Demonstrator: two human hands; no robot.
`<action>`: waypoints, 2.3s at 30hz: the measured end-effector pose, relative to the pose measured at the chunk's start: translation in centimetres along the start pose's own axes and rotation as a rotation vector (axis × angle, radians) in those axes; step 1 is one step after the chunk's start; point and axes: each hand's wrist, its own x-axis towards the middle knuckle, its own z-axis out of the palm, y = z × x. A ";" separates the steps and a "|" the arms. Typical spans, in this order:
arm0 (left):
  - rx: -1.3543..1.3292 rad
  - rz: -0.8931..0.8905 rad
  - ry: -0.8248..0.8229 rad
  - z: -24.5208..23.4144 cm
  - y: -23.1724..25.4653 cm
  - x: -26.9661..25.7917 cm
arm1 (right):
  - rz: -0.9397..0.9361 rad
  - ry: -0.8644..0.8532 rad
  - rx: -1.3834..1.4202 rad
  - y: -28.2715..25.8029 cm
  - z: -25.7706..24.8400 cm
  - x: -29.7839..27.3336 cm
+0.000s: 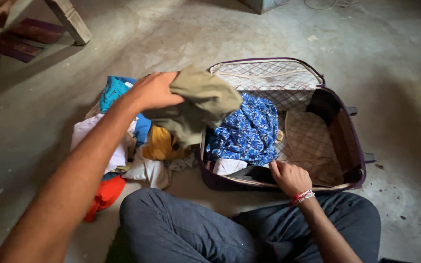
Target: The person sits on the floor and folds various garments, including shirts and pants, into neat stacks. They then place the folded clothes into an open suitcase, arranging them to fit within the compartments.
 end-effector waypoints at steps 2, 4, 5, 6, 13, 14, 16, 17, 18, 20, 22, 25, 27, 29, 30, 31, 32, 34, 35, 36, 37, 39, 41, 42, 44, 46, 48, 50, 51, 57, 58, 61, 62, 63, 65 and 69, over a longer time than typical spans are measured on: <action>-0.079 0.049 0.021 0.8 1.1 1.1 | 0.036 -0.004 0.047 -0.6 -0.9 0.1; -0.151 0.084 0.049 2.3 1.9 2.4 | 0.052 -0.032 0.361 -0.8 -2.5 0.5; -0.190 0.104 0.063 3.3 2.3 3.2 | 0.061 -0.044 0.517 -0.9 -3.3 0.4; -0.204 0.087 0.062 4.4 2.6 4.0 | 0.009 0.048 0.577 -1.2 -4.0 0.1; -0.333 0.134 0.099 11.8 7.4 7.9 | -0.109 0.247 1.058 -1.8 -6.6 -2.0; -0.335 0.126 0.089 12.1 9.0 7.8 | -0.111 0.208 1.170 -2.0 -6.9 -1.9; -0.240 0.031 0.026 12.2 12.6 7.3 | 0.071 0.057 1.492 -2.4 -7.9 -1.8; -0.192 -0.020 -0.004 12.4 14.4 6.7 | 0.165 -0.025 1.649 -2.7 -8.4 -1.7; -0.158 0.038 0.001 12.6 16.0 6.0 | 0.268 -0.037 1.768 -3.0 -8.8 -1.5; -0.027 0.241 0.109 13.8 19.0 4.6 | 0.483 -0.070 2.004 -3.3 -9.1 -0.9; 0.131 0.483 0.228 15.4 20.9 2.7 | 0.398 -0.062 2.194 -2.6 -8.8 -0.9; 0.136 0.684 0.220 17.8 22.4 -0.5 | 0.157 0.055 2.375 0.4 -6.6 -1.0; 0.006 0.718 0.225 19.3 22.6 -2.3 | 0.019 0.095 2.445 3.0 -4.5 -1.1; -0.136 0.714 0.190 20.4 22.4 -3.6 | -0.057 0.064 2.508 5.1 -3.0 -0.9; -0.212 0.692 0.152 20.7 22.1 -4.1 | 0.068 0.126 2.450 5.6 -2.5 -1.1; -0.285 0.671 0.117 20.9 21.9 -4.1 | 0.186 0.187 2.384 6.0 -2.4 -1.4; -0.365 0.598 0.088 21.1 21.7 -3.9 | 0.302 0.245 2.314 6.3 -2.5 -1.5; -0.525 0.443 0.022 21.6 21.1 -3.6 | 0.187 0.168 2.440 6.3 -2.8 -1.5; -0.561 0.402 0.104 21.9 20.3 -3.4 | 0.127 0.127 2.501 6.4 -3.0 -1.6; -0.596 0.361 0.186 22.2 19.0 -3.1 | 0.162 0.144 2.436 6.4 -3.2 -1.6; -0.630 0.318 0.268 22.8 17.7 -2.6 | 0.198 0.159 2.372 6.3 -3.4 -1.6; -0.990 -0.008 0.171 24.9 15.4 -0.5 | 0.253 0.177 2.294 5.8 -3.7 -1.6; -1.190 -0.133 0.201 27.3 12.3 0.1 | 0.275 0.178 2.273 5.2 -4.1 -1.5; -1.290 -0.196 0.218 28.3 10.9 0.2 | 0.270 0.173 2.278 5.0 -4.3 -1.4; -1.345 -0.235 0.323 30.2 9.5 -0.8 | 0.252 0.185 2.270 5.2 -4.8 -1.3; -1.479 -0.385 0.260 30.3 9.0 -2.3 | 0.232 0.180 2.281 5.0 -4.6 -1.4; -1.680 -0.634 0.020 29.2 9.6 -4.0 | 0.204 0.161 2.295 4.3 -4.2 -0.8; -1.980 -0.389 -0.036 27.8 11.0 -5.3 | 0.191 0.139 2.300 3.8 -3.9 -0.7; -2.122 -0.250 -0.074 27.1 11.8 -5.6 | 0.184 0.131 2.300 3.6 -3.8 -0.6; -2.396 -0.286 -0.248 24.1 14.9 -7.8 | 0.134 0.083 2.291 2.0 -3.2 -0.7; -2.387 -0.354 -0.238 23.7 15.1 -7.9 | 0.122 0.077 2.298 1.8 -3.3 -1.0; -2.392 -0.420 -0.187 22.6 15.0 -7.5 | 0.075 0.057 2.302 1.4 -3.7 -1.5; -2.415 -0.361 -0.158 22.5 15.0 -7.4 | 0.056 0.054 2.301 1.1 -3.9 -1.7; -2.437 -0.304 -0.130 22.4 14.9 -7.5 | 0.067 0.047 2.299 0.9 -4.1 -1.9; -2.443 -0.400 -0.022 22.7 15.3 -7.7 | 0.088 0.042 2.293 0.5 -4.5 -2.1; -2.463 -0.344 0.048 23.1 14.9 -7.5 | 0.155 0.016 2.277 0.2 -4.8 -2.5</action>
